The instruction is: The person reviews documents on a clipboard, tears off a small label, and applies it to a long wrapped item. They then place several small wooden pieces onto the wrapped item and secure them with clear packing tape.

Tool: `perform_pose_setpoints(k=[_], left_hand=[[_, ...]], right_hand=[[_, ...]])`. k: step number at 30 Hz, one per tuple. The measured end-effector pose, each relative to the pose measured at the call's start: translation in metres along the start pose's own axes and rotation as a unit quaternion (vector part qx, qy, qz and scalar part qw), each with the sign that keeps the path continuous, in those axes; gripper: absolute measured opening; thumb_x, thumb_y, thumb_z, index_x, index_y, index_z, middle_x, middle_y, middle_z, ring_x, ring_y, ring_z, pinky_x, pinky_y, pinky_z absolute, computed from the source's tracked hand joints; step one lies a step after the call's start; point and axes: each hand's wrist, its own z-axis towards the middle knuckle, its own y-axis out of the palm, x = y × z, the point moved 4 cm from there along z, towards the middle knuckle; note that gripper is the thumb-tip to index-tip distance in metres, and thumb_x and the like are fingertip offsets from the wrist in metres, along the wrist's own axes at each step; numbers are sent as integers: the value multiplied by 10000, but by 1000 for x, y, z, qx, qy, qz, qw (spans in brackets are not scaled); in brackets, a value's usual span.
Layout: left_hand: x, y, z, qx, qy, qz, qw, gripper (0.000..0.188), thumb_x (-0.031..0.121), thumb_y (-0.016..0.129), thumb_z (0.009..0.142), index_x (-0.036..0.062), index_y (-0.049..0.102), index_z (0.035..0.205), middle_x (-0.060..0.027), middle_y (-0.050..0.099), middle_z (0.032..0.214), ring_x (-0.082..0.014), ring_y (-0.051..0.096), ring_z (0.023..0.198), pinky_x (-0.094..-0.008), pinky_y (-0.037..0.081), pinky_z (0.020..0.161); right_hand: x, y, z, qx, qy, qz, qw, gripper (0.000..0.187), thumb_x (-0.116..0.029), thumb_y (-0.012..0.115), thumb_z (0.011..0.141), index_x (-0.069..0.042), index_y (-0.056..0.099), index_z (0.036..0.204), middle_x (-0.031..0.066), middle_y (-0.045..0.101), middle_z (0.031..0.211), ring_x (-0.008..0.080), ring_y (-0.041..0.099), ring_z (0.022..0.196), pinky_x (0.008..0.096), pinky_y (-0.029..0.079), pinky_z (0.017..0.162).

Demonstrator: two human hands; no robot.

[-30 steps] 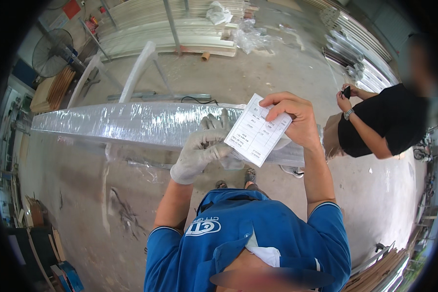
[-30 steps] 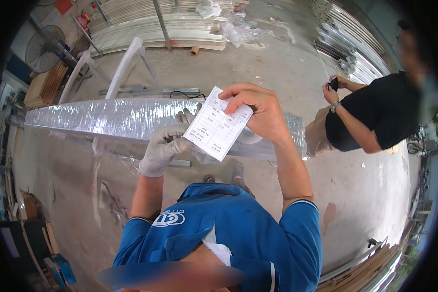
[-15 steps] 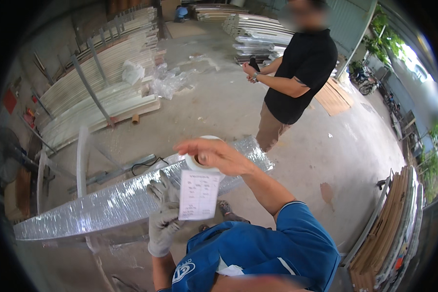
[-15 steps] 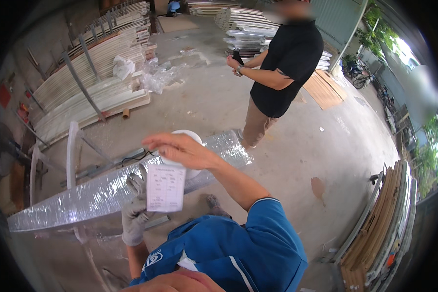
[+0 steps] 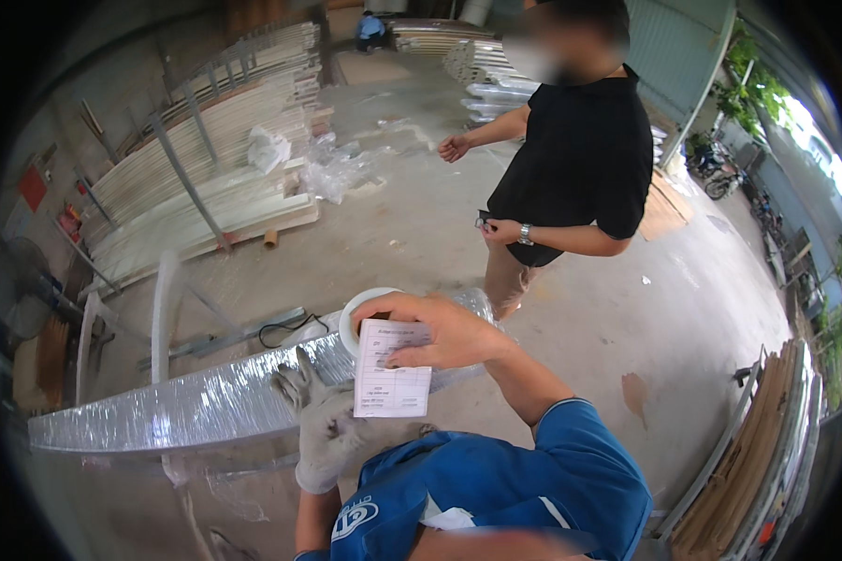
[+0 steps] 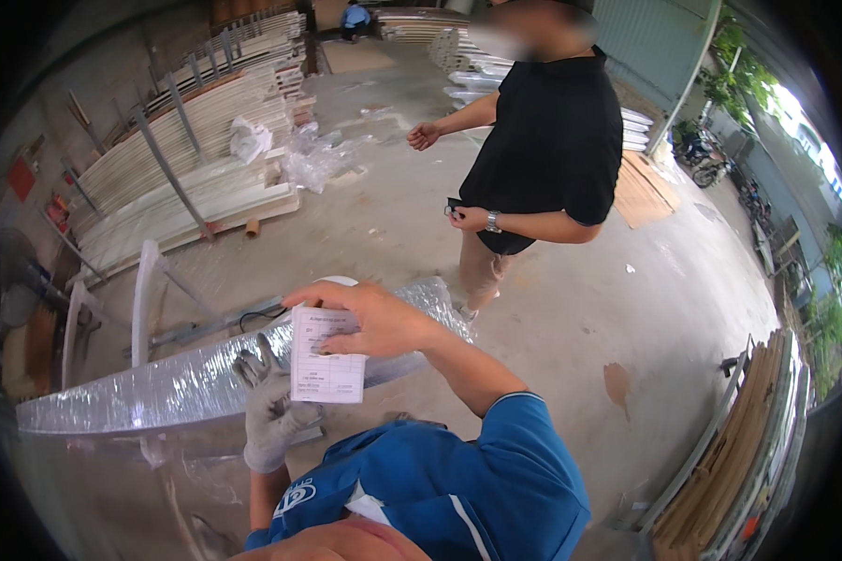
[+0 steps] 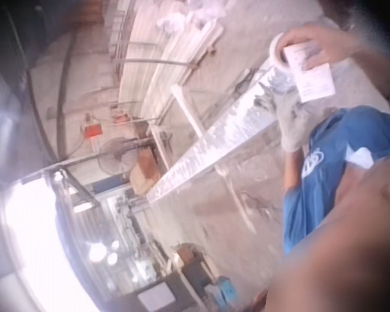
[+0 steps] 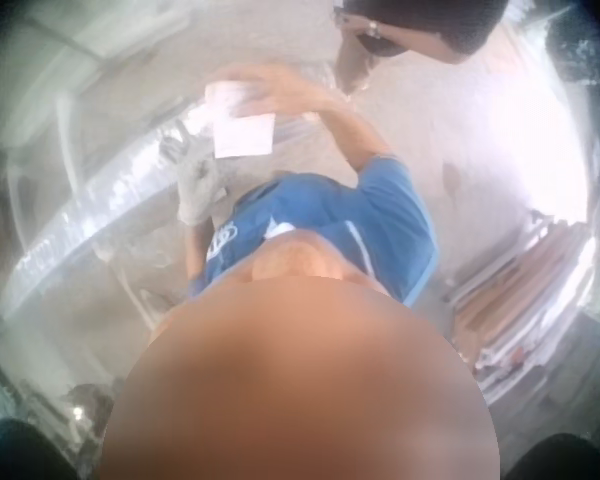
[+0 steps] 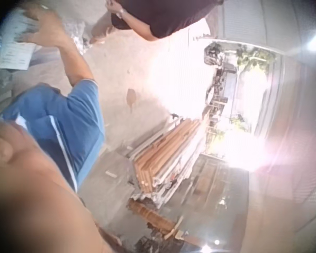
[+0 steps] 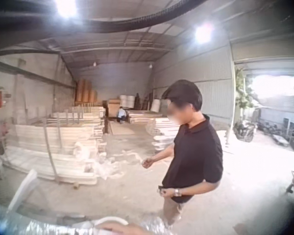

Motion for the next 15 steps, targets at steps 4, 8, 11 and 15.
perform_pose_setpoints(k=[4,8,11,15], left_hand=[[7,20,21,6,-2,20,1000,373,337,771,853,0,751,1011,-96,705,928,-179,632,812,-291,438,870],[2,43,43,0,-85,-53,995,302,254,770,871,-9,745,1018,-70,712,947,-113,619,849,-265,468,773],[-5,59,55,45,-98,-183,977,275,183,770,877,-13,733,1067,-35,711,950,-97,618,879,-262,471,794],[-14,65,64,44,-82,-216,972,271,140,768,884,-16,721,1100,-30,713,987,-92,620,910,-252,477,804]], right_hand=[[10,-24,-19,52,50,16,997,607,-74,776,801,-129,571,1370,60,681,1166,171,659,977,322,522,854],[23,-52,-27,110,36,32,993,669,-85,781,797,-125,521,1411,81,718,1029,151,680,891,299,530,799],[34,-66,-29,125,45,125,983,728,-29,787,787,-68,462,1437,88,715,950,98,673,839,224,507,727],[43,-78,-34,143,40,162,976,737,-16,786,803,-51,424,1444,87,708,932,82,664,824,192,493,700]])
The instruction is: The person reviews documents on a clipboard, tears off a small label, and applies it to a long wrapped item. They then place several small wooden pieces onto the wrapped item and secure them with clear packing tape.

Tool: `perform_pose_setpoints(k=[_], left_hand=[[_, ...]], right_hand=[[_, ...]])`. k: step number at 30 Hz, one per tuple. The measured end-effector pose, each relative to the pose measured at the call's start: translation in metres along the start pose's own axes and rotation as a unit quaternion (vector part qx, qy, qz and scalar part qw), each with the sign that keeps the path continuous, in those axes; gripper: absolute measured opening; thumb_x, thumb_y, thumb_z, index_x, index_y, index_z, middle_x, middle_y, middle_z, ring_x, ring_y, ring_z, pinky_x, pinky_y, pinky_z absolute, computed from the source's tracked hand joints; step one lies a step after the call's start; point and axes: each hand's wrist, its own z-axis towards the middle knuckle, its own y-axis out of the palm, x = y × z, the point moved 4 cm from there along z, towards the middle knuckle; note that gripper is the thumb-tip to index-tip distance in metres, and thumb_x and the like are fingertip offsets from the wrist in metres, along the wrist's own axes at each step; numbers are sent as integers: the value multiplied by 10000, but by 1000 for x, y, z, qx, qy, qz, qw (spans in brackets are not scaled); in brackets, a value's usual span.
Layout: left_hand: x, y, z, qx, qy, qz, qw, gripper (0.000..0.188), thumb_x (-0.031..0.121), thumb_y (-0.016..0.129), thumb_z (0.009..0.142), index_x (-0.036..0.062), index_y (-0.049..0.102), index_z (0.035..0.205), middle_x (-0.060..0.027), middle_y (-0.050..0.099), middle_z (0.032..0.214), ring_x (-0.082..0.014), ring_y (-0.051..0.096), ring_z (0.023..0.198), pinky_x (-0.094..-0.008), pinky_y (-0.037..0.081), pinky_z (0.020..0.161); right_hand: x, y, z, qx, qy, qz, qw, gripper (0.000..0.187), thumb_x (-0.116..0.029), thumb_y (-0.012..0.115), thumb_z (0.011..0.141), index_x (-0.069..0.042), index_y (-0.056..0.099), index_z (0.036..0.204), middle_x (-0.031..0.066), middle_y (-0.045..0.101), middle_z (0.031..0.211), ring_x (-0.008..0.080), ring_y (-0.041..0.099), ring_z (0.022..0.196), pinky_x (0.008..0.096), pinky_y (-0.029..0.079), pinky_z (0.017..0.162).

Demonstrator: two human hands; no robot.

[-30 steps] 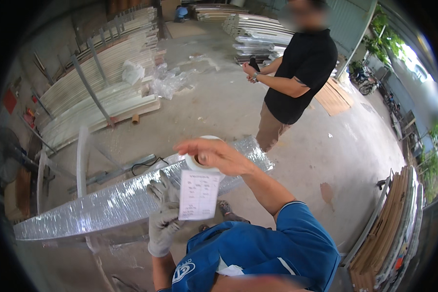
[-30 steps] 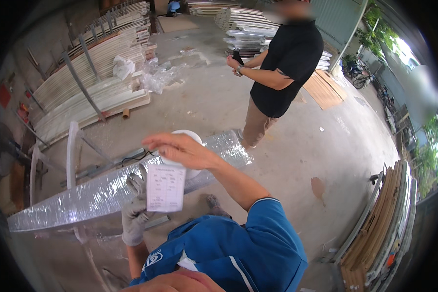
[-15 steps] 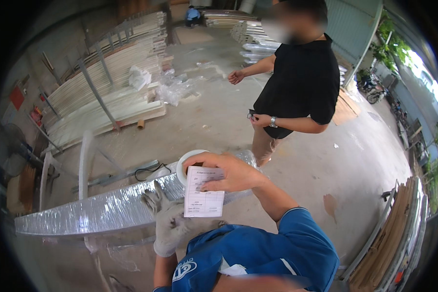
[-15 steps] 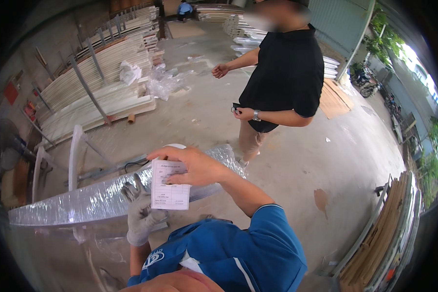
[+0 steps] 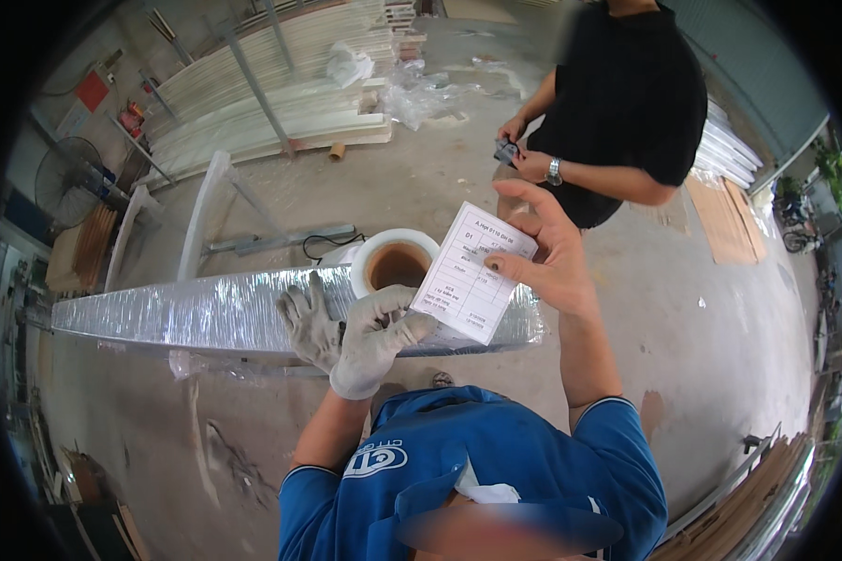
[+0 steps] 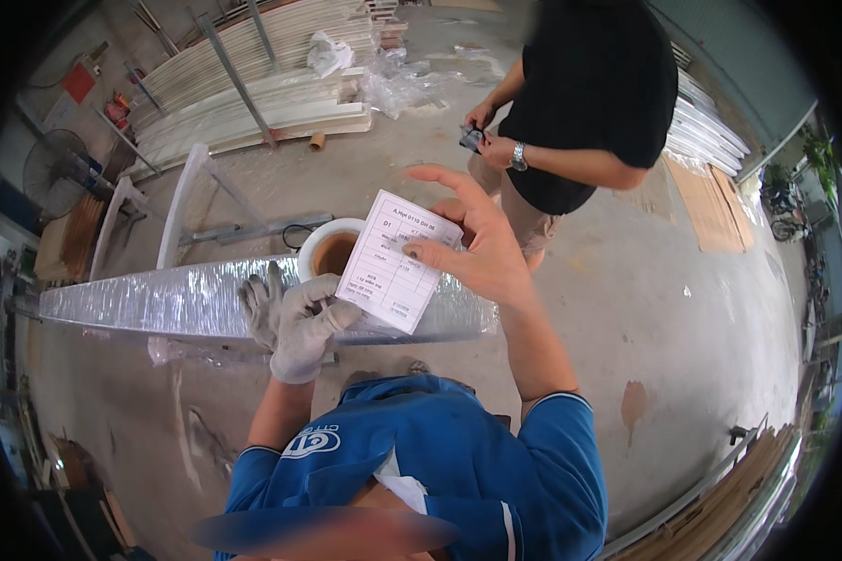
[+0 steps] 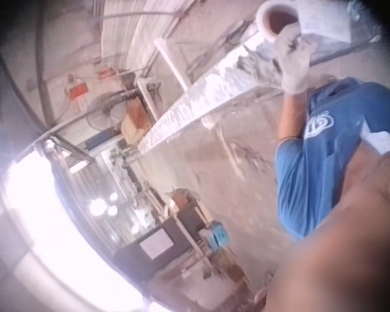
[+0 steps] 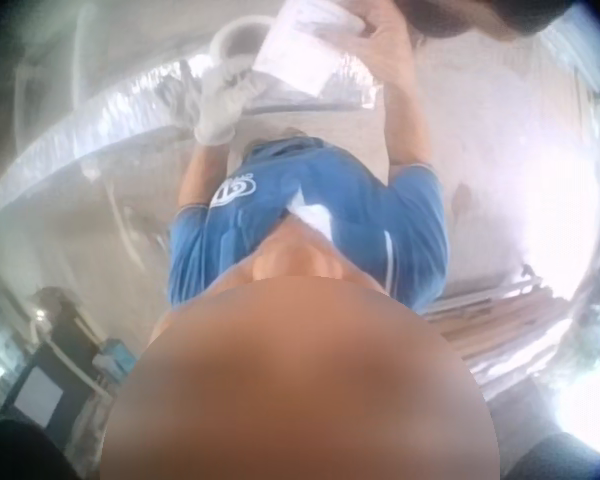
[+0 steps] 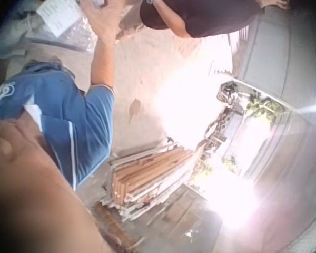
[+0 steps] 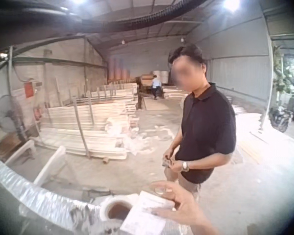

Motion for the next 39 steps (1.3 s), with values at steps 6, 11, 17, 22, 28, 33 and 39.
perform_pose_setpoints(k=[6,11,17,22,28,33,39], left_hand=[[-6,4,-3,11,11,-29,999,248,140,776,877,-12,725,1067,-32,710,969,-84,612,889,-240,471,804],[2,3,-2,10,19,-12,1000,230,136,766,883,-19,720,1047,-41,712,973,-93,627,898,-245,482,811],[10,-14,-11,41,23,-48,998,269,132,762,881,-43,708,1078,-76,725,1004,-101,639,893,-250,497,808],[9,-22,-14,46,42,-6,998,296,132,759,882,-54,698,1104,-87,734,1009,-111,655,899,-254,507,823],[5,-21,-14,43,44,-41,997,309,135,761,883,-58,694,1115,-94,733,1026,-118,659,914,-260,511,828],[3,-19,-17,48,42,-57,996,307,117,760,883,-59,693,1125,-104,733,1037,-130,667,936,-268,519,855],[-1,-18,-21,60,48,-57,995,308,98,769,878,-59,693,1131,-109,733,1056,-134,671,956,-272,526,865]], right_hand=[[4,-6,0,-3,-13,13,1000,692,-79,789,836,-78,452,1440,79,708,931,85,652,857,207,476,731],[-3,-7,4,-5,-34,24,999,662,-104,776,862,-79,459,1442,62,706,921,78,640,849,215,466,732],[1,7,20,-24,-49,76,996,572,-96,715,924,-49,458,1432,39,698,920,62,632,823,205,484,678],[1,10,22,-18,-49,82,995,530,-94,700,939,-41,474,1416,34,692,921,60,632,814,209,499,657],[-2,9,24,-10,-59,87,994,504,-69,701,934,-41,496,1394,23,680,888,60,634,789,207,503,646],[3,10,25,2,-47,68,997,509,-63,712,925,-40,504,1389,24,677,874,61,634,773,206,504,639],[4,10,25,2,-53,64,997,501,-63,725,912,-39,525,1371,25,678,867,60,633,769,201,505,637]])
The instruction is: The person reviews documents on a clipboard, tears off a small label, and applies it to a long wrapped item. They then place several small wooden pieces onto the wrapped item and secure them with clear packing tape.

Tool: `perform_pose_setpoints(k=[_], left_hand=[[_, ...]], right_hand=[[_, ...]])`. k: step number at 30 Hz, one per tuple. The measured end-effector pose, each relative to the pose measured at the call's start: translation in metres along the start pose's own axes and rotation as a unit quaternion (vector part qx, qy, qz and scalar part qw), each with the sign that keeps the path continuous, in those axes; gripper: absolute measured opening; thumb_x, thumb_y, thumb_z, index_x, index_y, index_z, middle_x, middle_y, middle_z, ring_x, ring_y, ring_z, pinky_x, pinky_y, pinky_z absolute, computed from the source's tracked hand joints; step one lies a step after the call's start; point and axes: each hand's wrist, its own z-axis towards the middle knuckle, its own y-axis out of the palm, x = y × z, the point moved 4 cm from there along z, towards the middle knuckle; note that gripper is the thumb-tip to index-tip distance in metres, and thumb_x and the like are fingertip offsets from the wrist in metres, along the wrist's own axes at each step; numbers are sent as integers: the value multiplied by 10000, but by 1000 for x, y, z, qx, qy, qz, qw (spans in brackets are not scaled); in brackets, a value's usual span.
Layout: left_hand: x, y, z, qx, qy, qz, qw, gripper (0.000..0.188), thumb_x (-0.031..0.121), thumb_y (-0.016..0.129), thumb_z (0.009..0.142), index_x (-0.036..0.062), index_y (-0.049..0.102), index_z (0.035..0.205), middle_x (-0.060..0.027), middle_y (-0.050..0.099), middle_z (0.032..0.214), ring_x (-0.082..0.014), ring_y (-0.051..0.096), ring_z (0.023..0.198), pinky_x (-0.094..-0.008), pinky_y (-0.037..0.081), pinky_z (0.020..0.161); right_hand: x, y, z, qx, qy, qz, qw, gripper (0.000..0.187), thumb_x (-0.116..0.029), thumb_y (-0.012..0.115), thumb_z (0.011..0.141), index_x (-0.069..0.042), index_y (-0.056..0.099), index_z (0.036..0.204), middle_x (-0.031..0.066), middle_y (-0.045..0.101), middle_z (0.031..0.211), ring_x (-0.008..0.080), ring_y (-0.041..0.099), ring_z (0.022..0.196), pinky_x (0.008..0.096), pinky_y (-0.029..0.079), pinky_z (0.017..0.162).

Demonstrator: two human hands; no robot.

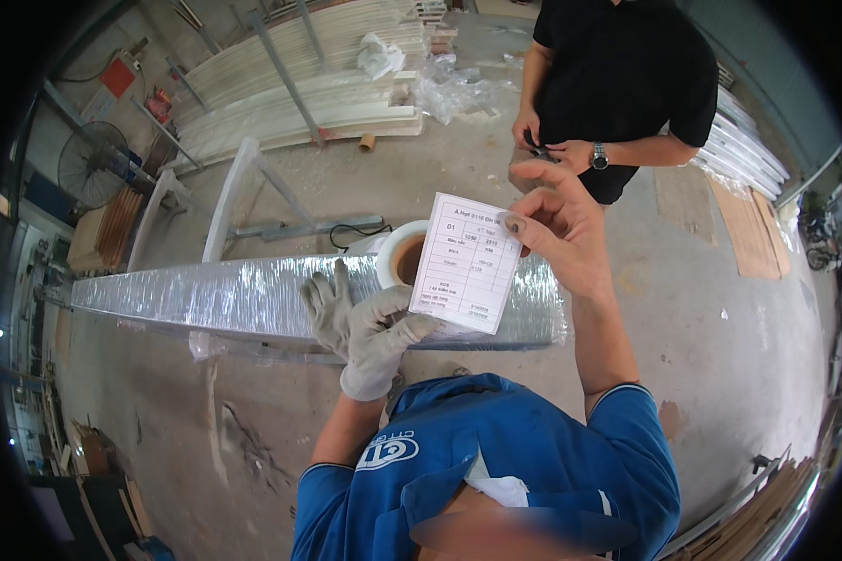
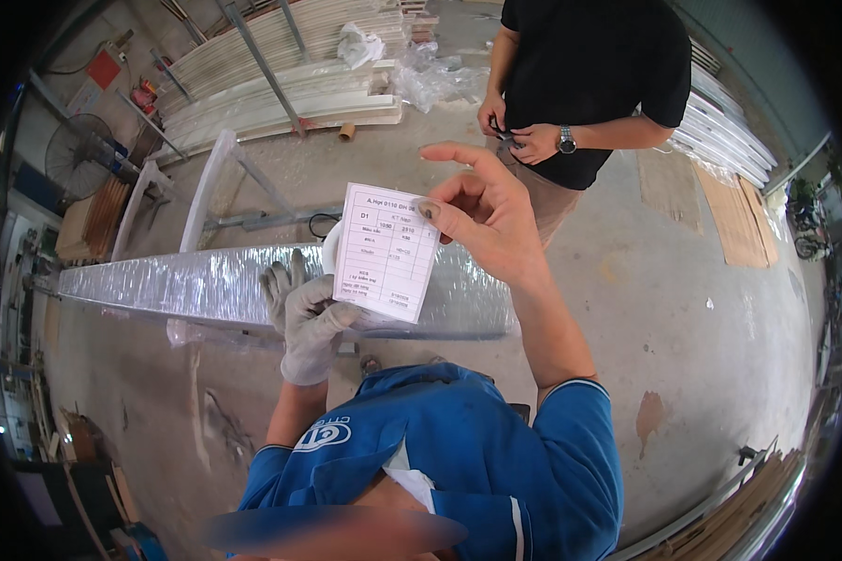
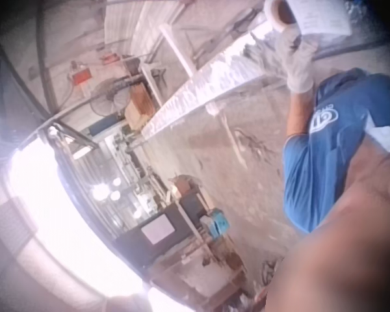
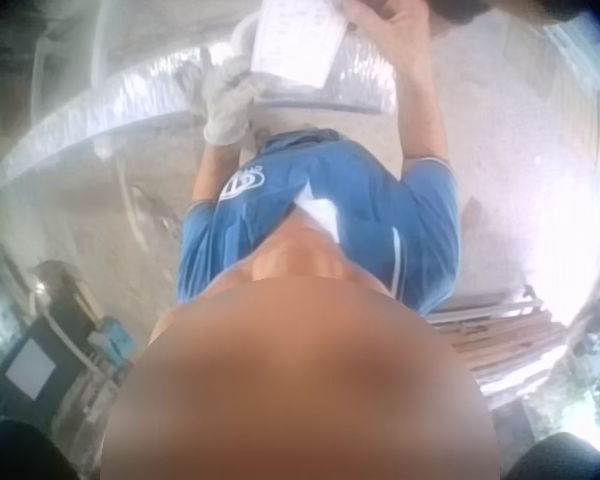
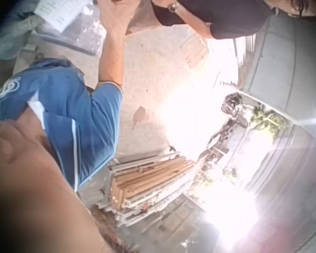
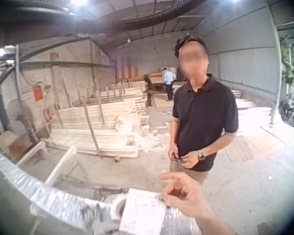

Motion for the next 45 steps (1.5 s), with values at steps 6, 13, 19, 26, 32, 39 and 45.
perform_pose_setpoints(k=[6,13,19,26,32,39,45], left_hand=[[-4,-2,-2,-15,33,24,999,304,110,783,868,-61,704,1108,-113,734,1072,-146,675,969,-281,531,865],[-4,-1,-2,-24,79,40,996,236,93,799,845,-53,730,1018,-139,736,1057,-172,686,964,-297,532,861],[-5,2,-2,-26,99,26,994,183,72,794,845,-48,726,965,-145,737,1045,-177,688,954,-299,535,848],[-9,-2,-8,-3,82,27,996,172,76,802,840,-37,733,948,-133,751,1022,-155,693,898,-284,535,812],[-15,-3,-13,13,52,3,999,193,107,814,832,-30,740,946,-109,759,985,-133,688,873,-265,528,784],[-14,2,-18,19,45,7,999,209,124,787,865,-27,741,1003,-92,756,991,-107,673,846,-253,525,767],[-4,8,-22,58,45,43,996,280,138,749,910,-44,718,1120,-52,736,951,-76,649,840,-216,510,741]], right_hand=[[0,1,1,16,15,14,1000,500,-30,748,865,-20,544,1322,46,687,832,82,639,724,210,482,611],[2,1,1,21,3,16,1000,479,-34,760,857,-24,569,1297,35,690,809,82,645,711,212,487,600],[4,1,2,24,-4,17,1000,488,-46,778,853,-21,570,1295,36,691,802,82,650,699,207,498,591],[0,3,-4,15,-3,-5,1000,465,-27,756,868,-17,572,1294,26,687,802,69,641,707,202,500,605],[-2,7,-6,5,-2,-16,1000,446,-5,724,887,-33,573,1306,11,674,802,56,627,721,211,508,631],[3,5,-12,5,-1,-17,1000,428,-8,733,881,-25,587,1283,19,683,811,56,628,722,202,501,624],[-12,9,-6,75,-134,-211,965,392,-16,757,842,-52,647,1217,43,701,862,124,652,781,266,527,704]])
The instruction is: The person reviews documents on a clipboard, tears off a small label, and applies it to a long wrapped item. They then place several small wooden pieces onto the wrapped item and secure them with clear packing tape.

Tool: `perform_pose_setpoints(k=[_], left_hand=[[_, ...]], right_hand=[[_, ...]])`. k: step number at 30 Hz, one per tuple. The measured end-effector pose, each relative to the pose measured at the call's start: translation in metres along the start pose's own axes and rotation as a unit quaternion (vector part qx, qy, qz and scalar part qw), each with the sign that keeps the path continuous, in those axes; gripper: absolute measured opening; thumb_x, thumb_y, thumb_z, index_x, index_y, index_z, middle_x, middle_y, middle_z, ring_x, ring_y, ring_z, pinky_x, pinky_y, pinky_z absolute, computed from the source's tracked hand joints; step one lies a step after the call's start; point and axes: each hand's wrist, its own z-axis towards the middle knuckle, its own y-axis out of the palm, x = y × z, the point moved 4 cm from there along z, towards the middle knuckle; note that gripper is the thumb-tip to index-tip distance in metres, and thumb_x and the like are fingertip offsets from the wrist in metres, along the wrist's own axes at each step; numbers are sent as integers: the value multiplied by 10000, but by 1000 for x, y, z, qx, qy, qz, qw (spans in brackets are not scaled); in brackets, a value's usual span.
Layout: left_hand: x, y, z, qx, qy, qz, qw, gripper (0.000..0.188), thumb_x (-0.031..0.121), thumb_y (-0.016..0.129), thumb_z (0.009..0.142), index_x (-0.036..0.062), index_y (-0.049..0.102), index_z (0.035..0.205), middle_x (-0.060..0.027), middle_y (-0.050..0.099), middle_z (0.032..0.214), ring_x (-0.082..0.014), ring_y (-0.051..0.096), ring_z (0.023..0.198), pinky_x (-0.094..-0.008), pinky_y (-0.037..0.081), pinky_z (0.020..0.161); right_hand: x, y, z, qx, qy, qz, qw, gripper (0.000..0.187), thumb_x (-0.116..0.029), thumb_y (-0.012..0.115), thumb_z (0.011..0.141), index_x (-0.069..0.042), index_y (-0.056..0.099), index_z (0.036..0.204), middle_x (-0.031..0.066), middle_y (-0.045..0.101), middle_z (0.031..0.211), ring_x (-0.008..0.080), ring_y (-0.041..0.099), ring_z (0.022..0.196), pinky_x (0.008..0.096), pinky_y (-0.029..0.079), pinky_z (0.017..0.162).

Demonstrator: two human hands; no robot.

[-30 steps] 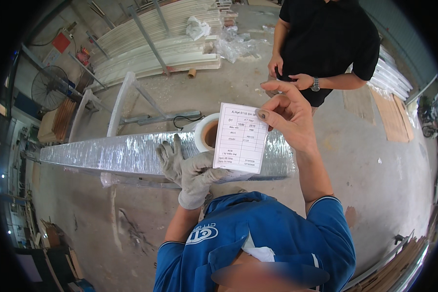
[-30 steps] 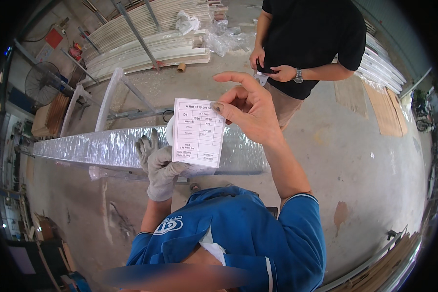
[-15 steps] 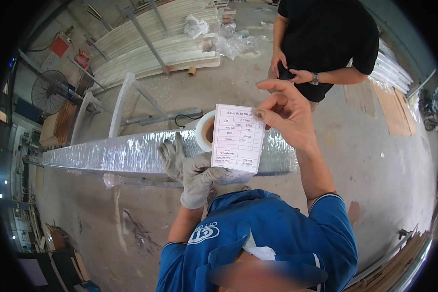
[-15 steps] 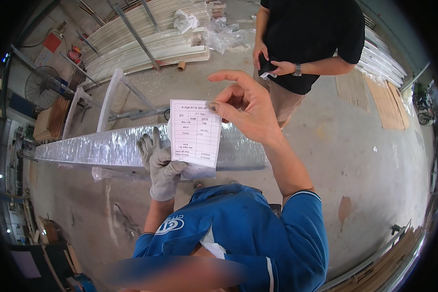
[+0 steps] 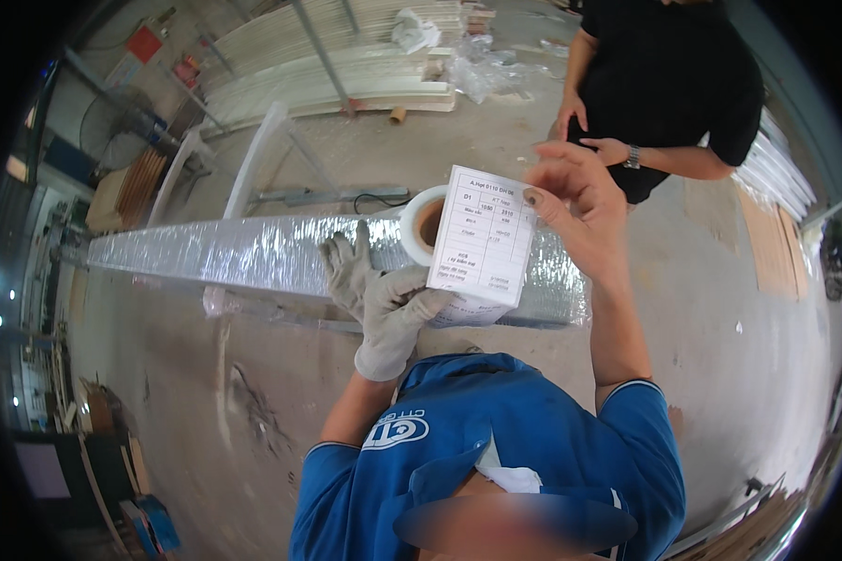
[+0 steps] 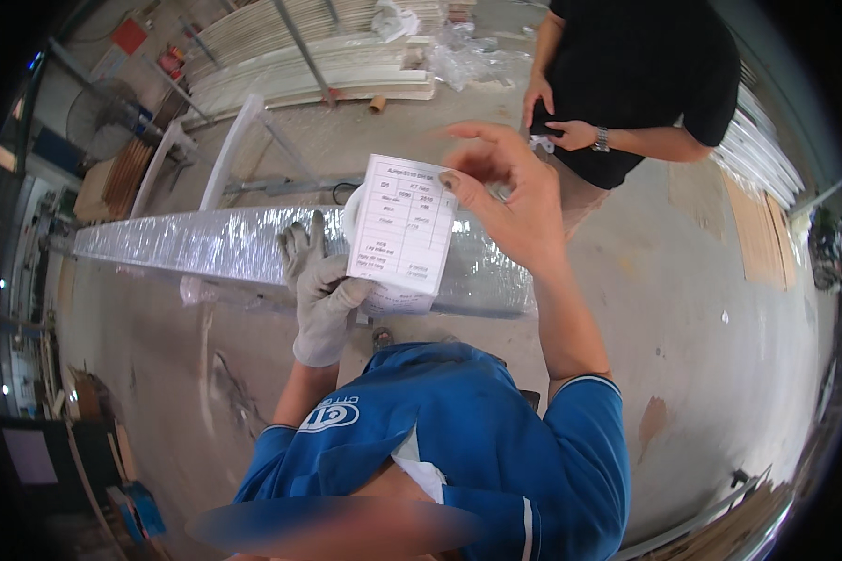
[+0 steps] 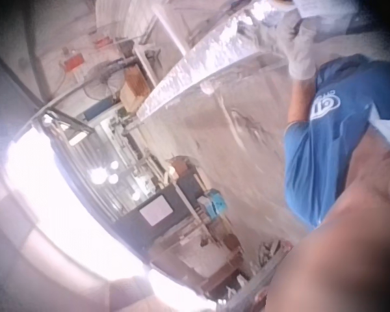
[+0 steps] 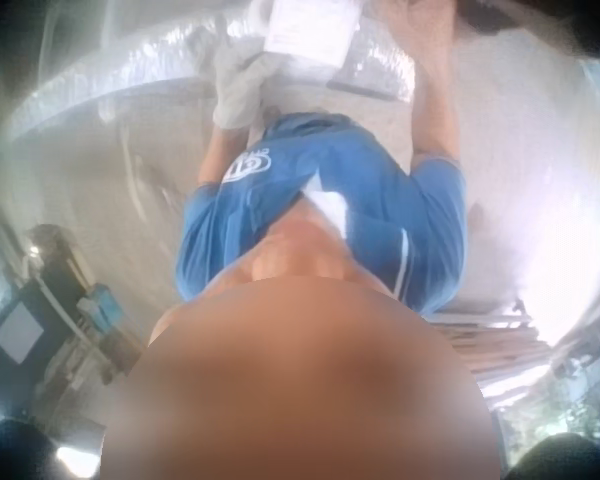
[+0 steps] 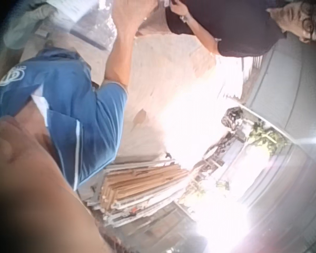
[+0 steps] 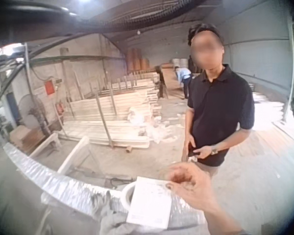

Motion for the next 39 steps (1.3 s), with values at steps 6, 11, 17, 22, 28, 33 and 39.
perform_pose_setpoints(k=[6,11,17,22,28,33,39], left_hand=[[29,3,0,17,94,168,981,216,108,713,920,-52,715,1065,-47,691,838,-85,605,735,-228,463,665],[44,11,-1,11,186,324,927,156,65,721,871,-10,709,1008,-100,679,851,-223,640,765,-307,476,710],[42,15,-4,26,254,393,883,204,26,766,797,13,708,992,-107,690,906,-282,650,828,-361,491,763],[43,17,-7,2,319,377,870,220,42,767,795,14,716,1007,-107,703,948,-290,665,907,-376,498,801],[39,21,-5,-98,333,342,874,343,111,803,783,-14,696,1083,-123,707,1032,-277,671,1003,-384,501,889],[32,1,4,-72,35,60,995,664,423,807,809,-42,571,1221,-124,640,1099,-194,648,891,-314,515,790],[40,0,10,-97,-76,15,992,432,362,685,926,-7,586,1127,-67,613,936,-126,607,779,-255,501,685]], right_hand=[[-48,19,-20,-85,-166,-131,974,225,-21,794,744,-65,737,958,59,711,889,231,668,786,326,530,692],[-44,46,-33,-175,-169,-110,964,169,22,779,734,-47,740,883,66,712,845,231,664,724,319,521,621],[-44,44,-35,-215,-168,-122,954,202,-60,803,759,-56,747,954,75,721,931,242,679,825,316,531,705],[-25,27,-8,-158,-101,-76,979,627,-234,813,818,-51,545,1354,123,699,1106,206,628,1084,327,452,979],[6,27,-9,-178,169,244,938,789,-201,852,817,-76,415,1462,96,688,1049,126,647,958,274,503,815],[0,19,-13,-245,192,236,921,746,-61,797,813,-89,423,1458,64,691,925,80,643,832,208,485,718],[-8,27,-16,-325,202,205,901,751,18,731,786,-101,426,1462,69,699,922,69,646,846,213,488,724]])
